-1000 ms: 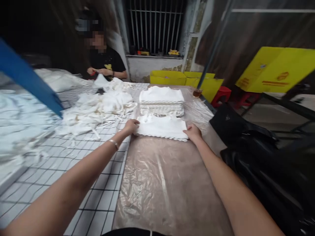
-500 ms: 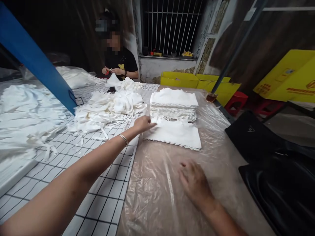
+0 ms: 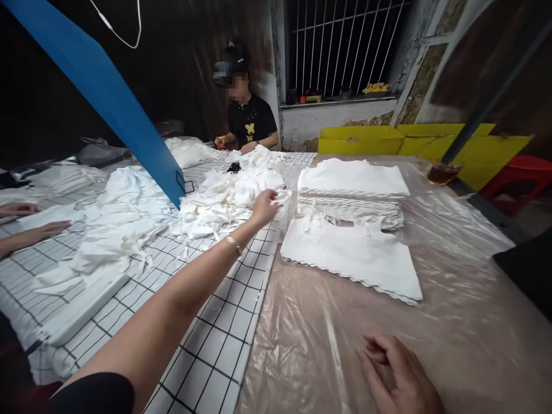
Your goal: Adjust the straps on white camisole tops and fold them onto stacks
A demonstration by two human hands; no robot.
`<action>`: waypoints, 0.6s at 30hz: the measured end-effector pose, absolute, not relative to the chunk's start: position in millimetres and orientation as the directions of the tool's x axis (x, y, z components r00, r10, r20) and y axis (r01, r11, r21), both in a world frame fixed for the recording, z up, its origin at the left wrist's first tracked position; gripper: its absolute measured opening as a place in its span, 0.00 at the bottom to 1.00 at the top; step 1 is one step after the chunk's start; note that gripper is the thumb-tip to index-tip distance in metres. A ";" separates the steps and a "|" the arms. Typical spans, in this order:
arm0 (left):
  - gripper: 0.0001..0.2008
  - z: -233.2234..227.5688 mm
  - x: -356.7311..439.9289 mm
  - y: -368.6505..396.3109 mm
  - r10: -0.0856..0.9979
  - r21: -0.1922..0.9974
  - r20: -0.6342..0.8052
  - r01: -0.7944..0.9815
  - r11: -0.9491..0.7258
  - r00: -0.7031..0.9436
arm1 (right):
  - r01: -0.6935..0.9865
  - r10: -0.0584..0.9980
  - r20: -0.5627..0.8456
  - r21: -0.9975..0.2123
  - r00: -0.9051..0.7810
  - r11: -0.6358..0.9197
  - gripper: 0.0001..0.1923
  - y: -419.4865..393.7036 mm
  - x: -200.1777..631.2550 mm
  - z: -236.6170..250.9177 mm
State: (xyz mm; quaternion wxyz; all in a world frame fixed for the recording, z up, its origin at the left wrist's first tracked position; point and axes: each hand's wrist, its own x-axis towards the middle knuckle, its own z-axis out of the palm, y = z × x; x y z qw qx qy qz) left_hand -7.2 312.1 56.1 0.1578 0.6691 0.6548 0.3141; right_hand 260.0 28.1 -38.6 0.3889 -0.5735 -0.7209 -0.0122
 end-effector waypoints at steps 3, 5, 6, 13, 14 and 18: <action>0.15 50.6 -85.9 301.9 0.929 0.469 0.231 0.870 0.155 -0.290 | 0.826 0.819 0.573 -0.447 -0.031 0.344 0.12 29.9 258.4 -39.4; 0.13 51.6 -129.0 296.9 0.914 0.376 0.223 0.895 0.239 -0.338 | 0.820 0.831 0.557 -0.470 -0.011 0.326 0.12 32.9 258.3 -40.3; 0.09 53.2 -144.6 294.3 0.909 0.396 0.221 0.884 0.248 -0.354 | 0.816 0.838 0.545 -0.484 -0.001 0.315 0.11 34.4 258.6 -41.0; 0.09 99.9 -166.3 286.6 0.800 0.850 0.246 0.518 0.093 -0.547 | 0.809 0.801 0.598 -0.484 0.026 0.335 0.09 35.3 261.4 -45.8; 0.10 112.9 -163.9 286.2 0.792 0.879 0.242 0.472 0.066 -0.561 | 0.808 0.786 0.619 -0.462 -0.002 0.366 0.09 34.7 261.2 -43.4; 0.13 175.1 -144.6 270.8 0.816 0.946 0.249 0.311 -0.089 -0.521 | 0.792 0.763 0.645 -0.451 -0.029 0.411 0.08 36.4 249.1 -8.9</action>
